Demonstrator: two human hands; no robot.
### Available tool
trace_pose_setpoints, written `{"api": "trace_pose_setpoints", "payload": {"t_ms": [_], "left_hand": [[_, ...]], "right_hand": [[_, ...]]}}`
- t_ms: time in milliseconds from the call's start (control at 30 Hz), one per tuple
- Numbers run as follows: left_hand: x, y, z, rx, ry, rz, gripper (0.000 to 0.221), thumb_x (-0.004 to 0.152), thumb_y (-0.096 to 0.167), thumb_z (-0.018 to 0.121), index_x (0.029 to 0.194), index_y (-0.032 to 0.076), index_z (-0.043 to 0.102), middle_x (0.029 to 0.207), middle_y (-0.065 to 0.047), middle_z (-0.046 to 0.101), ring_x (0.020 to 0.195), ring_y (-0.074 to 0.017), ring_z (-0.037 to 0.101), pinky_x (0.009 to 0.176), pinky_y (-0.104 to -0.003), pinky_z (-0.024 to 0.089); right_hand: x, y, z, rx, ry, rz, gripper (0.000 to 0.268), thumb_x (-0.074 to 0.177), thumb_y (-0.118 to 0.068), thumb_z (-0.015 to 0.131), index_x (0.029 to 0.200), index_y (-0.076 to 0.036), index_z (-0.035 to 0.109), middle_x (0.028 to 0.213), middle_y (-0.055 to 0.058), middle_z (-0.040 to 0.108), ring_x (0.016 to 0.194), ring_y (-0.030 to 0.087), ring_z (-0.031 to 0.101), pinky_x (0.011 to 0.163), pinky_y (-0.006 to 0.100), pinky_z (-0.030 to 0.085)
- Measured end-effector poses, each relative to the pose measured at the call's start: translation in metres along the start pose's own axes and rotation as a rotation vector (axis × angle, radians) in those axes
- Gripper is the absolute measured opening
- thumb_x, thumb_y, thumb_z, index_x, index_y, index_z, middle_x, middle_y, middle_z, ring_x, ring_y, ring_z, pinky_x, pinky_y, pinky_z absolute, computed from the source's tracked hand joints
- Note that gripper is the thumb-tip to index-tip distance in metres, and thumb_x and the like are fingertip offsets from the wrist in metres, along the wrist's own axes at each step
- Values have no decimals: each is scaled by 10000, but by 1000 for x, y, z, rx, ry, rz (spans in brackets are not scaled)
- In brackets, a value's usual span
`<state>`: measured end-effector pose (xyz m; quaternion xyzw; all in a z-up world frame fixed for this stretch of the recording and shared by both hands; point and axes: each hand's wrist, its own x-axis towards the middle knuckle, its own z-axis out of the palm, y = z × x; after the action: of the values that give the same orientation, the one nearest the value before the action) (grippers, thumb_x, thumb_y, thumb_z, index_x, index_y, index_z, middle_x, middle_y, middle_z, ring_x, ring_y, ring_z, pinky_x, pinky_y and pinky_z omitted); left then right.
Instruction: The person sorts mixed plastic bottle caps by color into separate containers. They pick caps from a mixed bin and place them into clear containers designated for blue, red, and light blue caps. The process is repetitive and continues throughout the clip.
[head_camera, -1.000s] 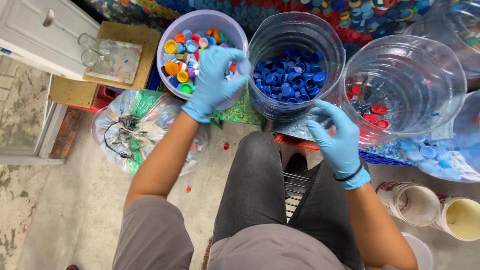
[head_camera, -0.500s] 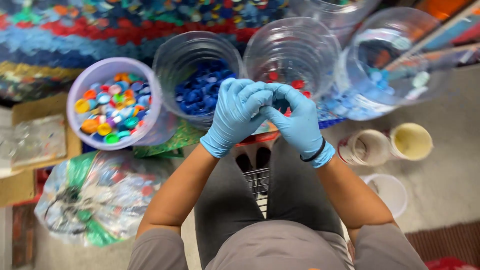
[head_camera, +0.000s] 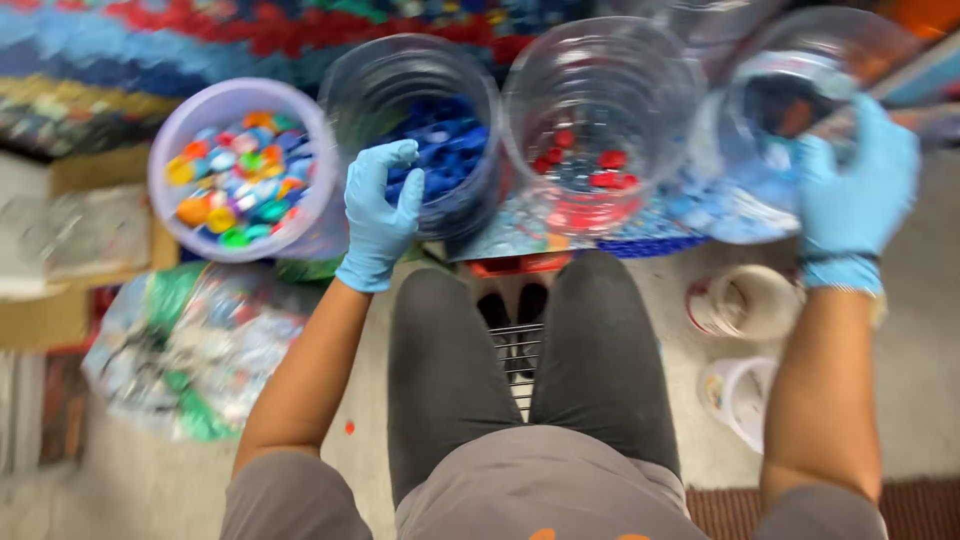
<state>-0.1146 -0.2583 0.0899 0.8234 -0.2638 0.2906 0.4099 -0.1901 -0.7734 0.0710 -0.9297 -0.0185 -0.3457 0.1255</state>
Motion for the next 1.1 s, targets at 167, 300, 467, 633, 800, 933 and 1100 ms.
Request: {"api": "trace_pose_setpoints", "payload": {"t_ms": [167,300,467,633,800,933,1100], "left_hand": [[-26,-142,-94,128,-9,-251,361,905,17,565,1251,41,662,1158,-112,715,980,-236,659,952,-364,520],[-32,-204,-133,353,-214,-319,306,870,135,710,1173,122,747,1155,-107,752,1048,-302,654,885,-405,512],[-22,-213,-111,800,-487,-429,342,900,614,602,989,356,807,779,-67,707,796,-453,563,540,-537,394],[-10,-225,-75,934,-547,-601,362,805,593,637,884,262,759,972,-75,684,924,-399,651,737,-555,461],[-4,-238,-55,1031,-622,-688,524,828,617,665,1131,190,688,1137,-178,676,1099,-412,597,901,-532,454],[2,-240,-64,819,-698,-762,333,874,408,628,1123,189,647,1112,-129,715,1088,-405,649,929,-557,470],[4,-236,-87,636,-757,-767,171,873,273,638,1030,251,703,1008,-51,735,952,-335,664,789,-507,515]], "right_hand": [[-55,-3,41,202,103,186,306,1207,18,756,1491,94,671,1180,219,742,1016,327,707,901,421,542],[-55,-64,45,428,-8,290,303,1209,25,656,1512,29,652,1163,126,654,978,218,590,900,361,489],[-48,-143,42,558,-15,105,331,1127,160,685,1456,135,672,1190,237,663,984,297,632,830,380,500],[-42,-192,38,591,-60,92,310,1101,134,691,1410,108,695,1143,202,670,926,257,606,838,356,487],[-47,-206,39,628,-112,85,332,1084,131,688,1415,116,660,1136,214,669,945,273,591,861,380,488],[-51,-205,40,632,-124,133,311,1100,113,689,1410,98,664,1152,201,671,957,256,598,848,356,487],[-54,-205,41,636,-140,168,320,1096,105,692,1414,73,672,1151,167,665,949,217,582,841,321,473]]}}
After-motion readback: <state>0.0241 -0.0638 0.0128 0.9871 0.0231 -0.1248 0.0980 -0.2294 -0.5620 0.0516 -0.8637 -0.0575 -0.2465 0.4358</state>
